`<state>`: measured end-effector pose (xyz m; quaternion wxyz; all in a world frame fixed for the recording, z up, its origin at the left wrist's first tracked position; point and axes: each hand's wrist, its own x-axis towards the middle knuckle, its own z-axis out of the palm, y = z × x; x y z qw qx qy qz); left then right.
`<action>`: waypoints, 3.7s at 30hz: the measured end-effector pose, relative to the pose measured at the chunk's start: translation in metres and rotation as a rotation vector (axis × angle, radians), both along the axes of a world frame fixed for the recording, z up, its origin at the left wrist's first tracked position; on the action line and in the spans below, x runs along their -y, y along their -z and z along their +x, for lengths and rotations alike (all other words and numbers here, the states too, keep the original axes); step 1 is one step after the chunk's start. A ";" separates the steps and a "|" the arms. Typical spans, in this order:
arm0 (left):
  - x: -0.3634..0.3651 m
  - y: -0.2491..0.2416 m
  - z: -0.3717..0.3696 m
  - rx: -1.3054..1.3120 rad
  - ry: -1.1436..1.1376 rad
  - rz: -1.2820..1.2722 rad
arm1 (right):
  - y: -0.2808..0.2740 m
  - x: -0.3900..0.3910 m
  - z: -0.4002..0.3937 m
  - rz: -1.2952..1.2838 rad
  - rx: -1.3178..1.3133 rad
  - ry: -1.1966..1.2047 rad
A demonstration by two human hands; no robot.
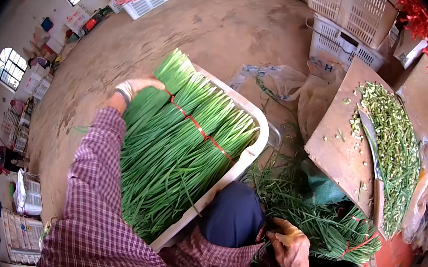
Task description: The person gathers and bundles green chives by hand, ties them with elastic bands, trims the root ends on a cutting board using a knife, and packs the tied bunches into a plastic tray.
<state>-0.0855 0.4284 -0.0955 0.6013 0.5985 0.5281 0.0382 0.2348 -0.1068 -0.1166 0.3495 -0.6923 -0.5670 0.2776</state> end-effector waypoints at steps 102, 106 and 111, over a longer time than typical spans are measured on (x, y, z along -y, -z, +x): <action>0.538 -0.143 0.241 1.407 0.478 -0.123 | -0.138 0.206 0.048 0.239 -0.319 0.677; 0.512 -0.153 0.234 1.440 0.193 -0.183 | -0.160 0.119 0.016 0.422 -0.073 0.524; 0.476 -0.129 0.220 1.417 -0.035 -0.086 | -0.126 0.080 0.003 0.586 0.284 0.327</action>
